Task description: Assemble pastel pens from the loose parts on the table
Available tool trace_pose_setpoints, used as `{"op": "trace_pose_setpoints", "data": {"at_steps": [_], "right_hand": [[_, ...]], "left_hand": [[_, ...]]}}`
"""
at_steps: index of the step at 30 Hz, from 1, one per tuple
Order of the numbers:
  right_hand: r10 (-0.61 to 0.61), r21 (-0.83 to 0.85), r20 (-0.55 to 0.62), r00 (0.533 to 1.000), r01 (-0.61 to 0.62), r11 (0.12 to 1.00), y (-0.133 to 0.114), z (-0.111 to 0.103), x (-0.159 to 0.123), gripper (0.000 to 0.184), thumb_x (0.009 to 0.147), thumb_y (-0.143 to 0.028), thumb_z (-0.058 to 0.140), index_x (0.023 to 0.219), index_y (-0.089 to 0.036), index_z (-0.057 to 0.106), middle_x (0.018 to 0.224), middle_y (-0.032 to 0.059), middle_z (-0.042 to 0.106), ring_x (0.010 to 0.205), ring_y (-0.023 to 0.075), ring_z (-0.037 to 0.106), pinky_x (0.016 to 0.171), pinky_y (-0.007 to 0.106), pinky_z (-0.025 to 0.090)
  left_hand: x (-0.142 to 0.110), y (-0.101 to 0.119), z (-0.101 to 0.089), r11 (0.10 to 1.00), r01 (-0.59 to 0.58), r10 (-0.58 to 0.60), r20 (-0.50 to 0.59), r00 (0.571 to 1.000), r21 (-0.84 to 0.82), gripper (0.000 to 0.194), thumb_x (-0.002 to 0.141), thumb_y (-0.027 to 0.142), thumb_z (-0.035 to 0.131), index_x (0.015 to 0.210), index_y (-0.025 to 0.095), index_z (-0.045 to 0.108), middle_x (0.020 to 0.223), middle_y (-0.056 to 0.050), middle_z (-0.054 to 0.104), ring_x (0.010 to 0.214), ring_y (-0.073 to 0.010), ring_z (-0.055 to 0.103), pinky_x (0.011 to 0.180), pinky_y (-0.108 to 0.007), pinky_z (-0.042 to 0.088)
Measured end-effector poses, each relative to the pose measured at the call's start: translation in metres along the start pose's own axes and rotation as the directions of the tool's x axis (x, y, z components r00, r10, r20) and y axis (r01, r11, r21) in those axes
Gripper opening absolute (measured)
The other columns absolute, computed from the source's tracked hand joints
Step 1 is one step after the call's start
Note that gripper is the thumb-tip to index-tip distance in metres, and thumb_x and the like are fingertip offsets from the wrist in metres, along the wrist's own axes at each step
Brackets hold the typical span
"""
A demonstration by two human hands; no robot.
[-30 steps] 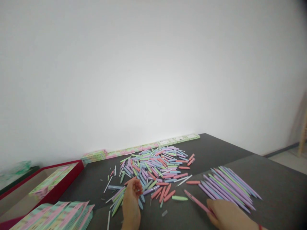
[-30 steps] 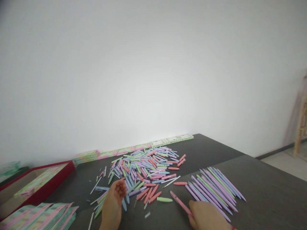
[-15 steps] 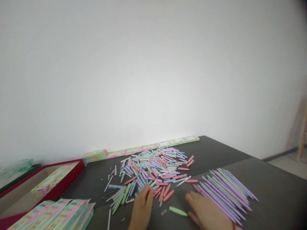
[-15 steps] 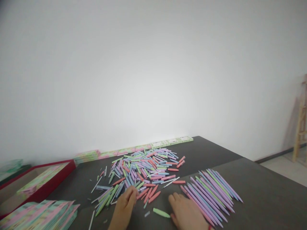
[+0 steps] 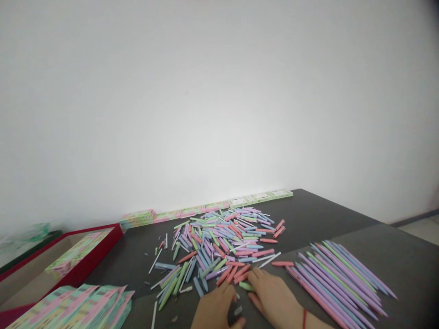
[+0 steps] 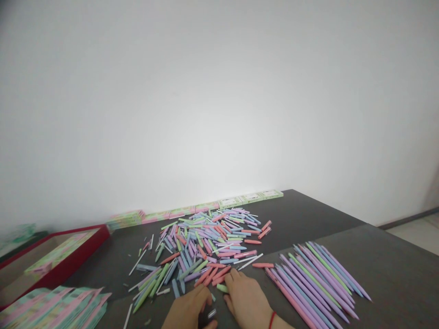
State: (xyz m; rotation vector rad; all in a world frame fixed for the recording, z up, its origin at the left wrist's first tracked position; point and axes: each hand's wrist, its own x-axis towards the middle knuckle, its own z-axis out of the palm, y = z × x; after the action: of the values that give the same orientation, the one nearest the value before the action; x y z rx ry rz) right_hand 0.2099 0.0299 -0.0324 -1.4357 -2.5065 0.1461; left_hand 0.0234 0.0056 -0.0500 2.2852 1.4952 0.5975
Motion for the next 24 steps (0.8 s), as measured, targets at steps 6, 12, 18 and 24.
{"op": "trace_pose_setpoints", "data": {"at_steps": [6,12,18,24], "right_hand": [[-0.022,0.007,-0.009,1.0,0.022,1.0,0.021,-0.008,0.022,0.025,0.086,-0.006,0.041,0.095,-0.014,0.062,0.097,0.0127,0.066,0.088,0.0248,0.063,0.076,0.032,0.044],[-0.125,0.072,0.037,0.991,0.122,0.99,0.014,-0.003,0.042,0.015,0.083,-0.014,0.051,0.091,-0.017,0.063,0.096,0.0075,0.067,0.088,0.0203,0.063,0.076,0.026,0.044],[-0.143,0.086,0.031,0.989,0.14,0.986,0.015,0.015,0.043,0.023,0.08,-0.009,0.05,0.099,-0.015,0.061,0.101,0.0105,0.066,0.093,0.023,0.062,0.08,0.03,0.045],[-0.162,0.088,0.007,0.987,0.16,0.983,0.022,0.026,0.048,0.02,0.08,-0.009,0.049,0.093,-0.017,0.062,0.095,0.0103,0.068,0.086,0.0227,0.064,0.076,0.03,0.045]], "left_hand": [[0.004,-0.005,0.003,0.996,0.05,-0.047,-0.047,0.998,0.075,0.013,0.072,0.01,0.049,0.074,0.023,0.052,0.068,0.001,0.053,0.061,-0.0164,0.051,0.056,-0.024,0.028],[0.002,-0.007,-0.001,0.992,0.113,-0.106,-0.106,0.989,0.063,0.012,0.073,0.011,0.049,0.071,0.023,0.05,0.066,0.002,0.052,0.057,-0.0155,0.051,0.054,-0.024,0.027],[0.005,-0.012,0.003,0.993,0.098,-0.091,-0.105,0.99,0.06,0.012,0.072,0.011,0.05,0.074,0.024,0.051,0.068,0.001,0.054,0.059,-0.0171,0.052,0.054,-0.026,0.025],[0.005,-0.013,0.016,0.995,0.099,-0.098,-0.275,0.957,-0.011,0.019,0.065,0.011,0.056,0.077,0.025,0.051,0.063,0.003,0.051,0.058,-0.0183,0.051,0.055,-0.027,0.026]]}}
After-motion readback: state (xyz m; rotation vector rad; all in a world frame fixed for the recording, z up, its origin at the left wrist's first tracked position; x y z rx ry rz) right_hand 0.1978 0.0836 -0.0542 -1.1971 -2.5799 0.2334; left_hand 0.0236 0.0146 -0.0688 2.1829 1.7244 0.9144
